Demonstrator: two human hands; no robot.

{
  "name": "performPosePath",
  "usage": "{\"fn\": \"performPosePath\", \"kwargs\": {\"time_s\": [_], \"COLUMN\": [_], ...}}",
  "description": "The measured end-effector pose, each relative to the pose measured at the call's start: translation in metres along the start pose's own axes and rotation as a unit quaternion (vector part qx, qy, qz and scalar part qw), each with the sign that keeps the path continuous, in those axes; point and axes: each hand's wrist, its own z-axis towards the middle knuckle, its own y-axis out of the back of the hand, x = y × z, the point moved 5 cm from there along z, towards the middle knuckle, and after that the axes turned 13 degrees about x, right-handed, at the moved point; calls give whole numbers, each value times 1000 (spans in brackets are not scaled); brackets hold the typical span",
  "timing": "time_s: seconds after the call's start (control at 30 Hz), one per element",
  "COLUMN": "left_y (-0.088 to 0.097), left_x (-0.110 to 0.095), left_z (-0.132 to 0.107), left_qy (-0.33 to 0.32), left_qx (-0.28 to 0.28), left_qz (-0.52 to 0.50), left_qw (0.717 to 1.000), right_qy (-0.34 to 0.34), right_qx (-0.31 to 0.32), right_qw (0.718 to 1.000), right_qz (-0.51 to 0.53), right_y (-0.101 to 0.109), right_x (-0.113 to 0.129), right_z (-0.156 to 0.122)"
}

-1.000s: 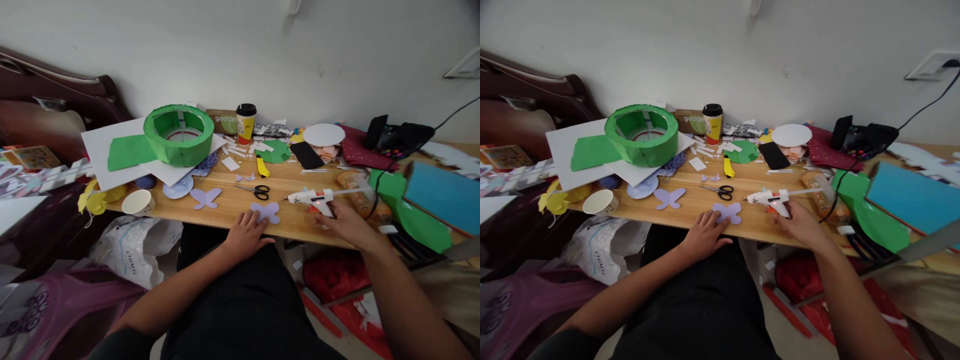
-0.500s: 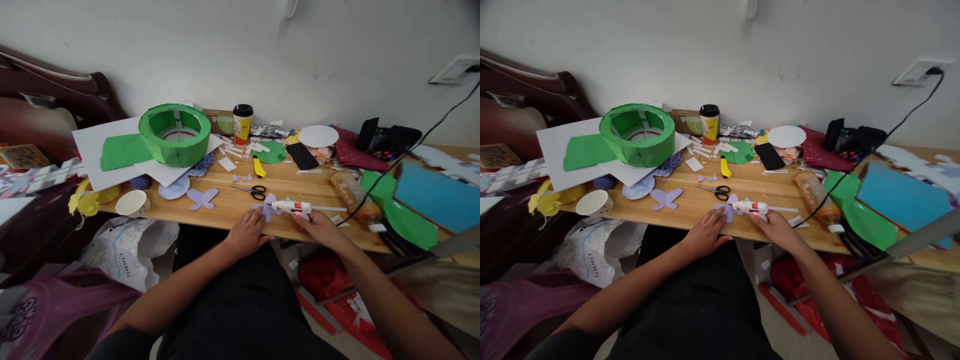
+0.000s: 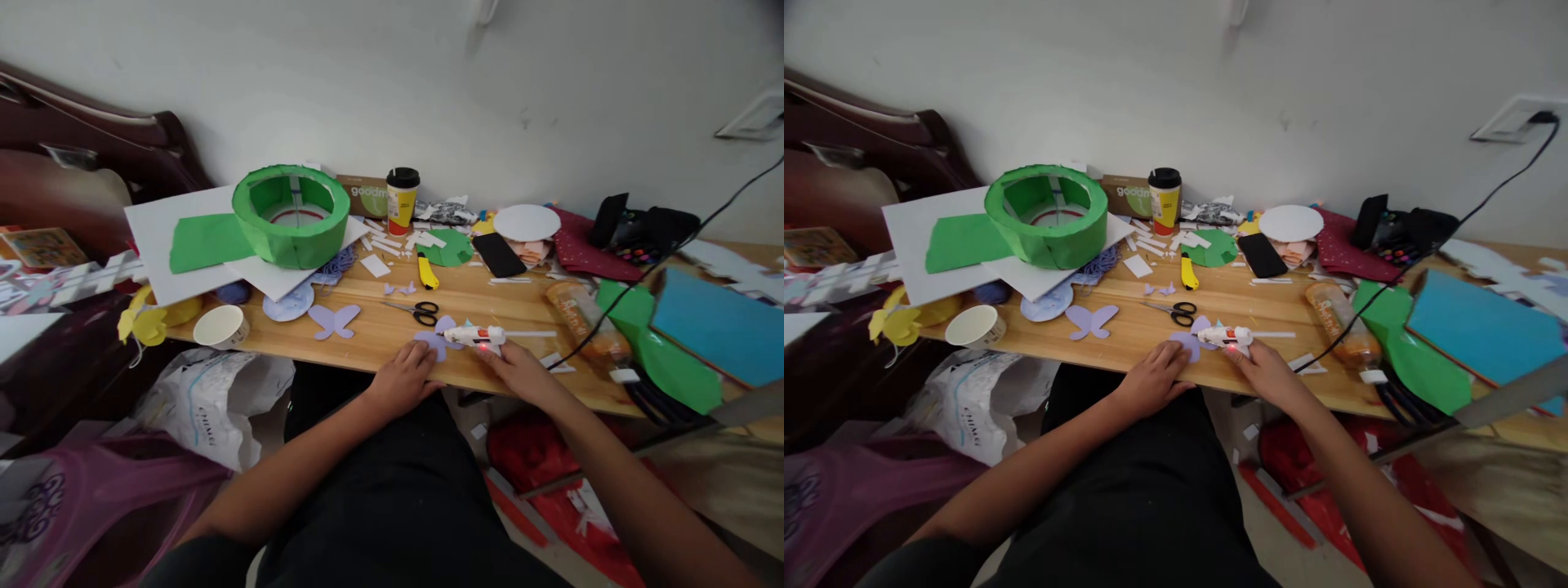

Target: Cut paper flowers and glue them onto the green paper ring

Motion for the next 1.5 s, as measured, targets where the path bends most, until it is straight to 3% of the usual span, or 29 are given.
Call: {"fn": "performPosePath", "kwargs": {"time_s": [0.5,0.67,0.9,1.07,1.17,1.27,1.4,1.5], "left_y": [-2,-1,3,14,22,27,29,28], "left_x": [2,2,1,7,20,37,54,57], "left_z": [0,0,-1,-26,-50,-68,-77,-76], "left_qy": [1,-2,1,-6,-11,-9,-4,-13], "left_qx": [-6,-12,-12,-8,-12,-13,-13,-15], "left_qz": [4,3,3,29,41,51,62,61], "left_qw": [1000,1000,1000,1000,999,999,998,998], "right_qy": [-19,-39,-47,-78,-134,-199,-240,-165], "right_qx": [-6,23,20,-78,-86,-96,-128,-142], "right_qw": [1000,999,998,994,986,963,939,950], "right_qz": [-10,-23,-29,8,-60,-153,-210,-224], "right_y": [0,1,15,41,52,64,76,70], "right_x": [-12,-17,-17,-42,-54,-59,-33,20], "right_z": [-10,-14,-21,6,25,24,11,34]}}
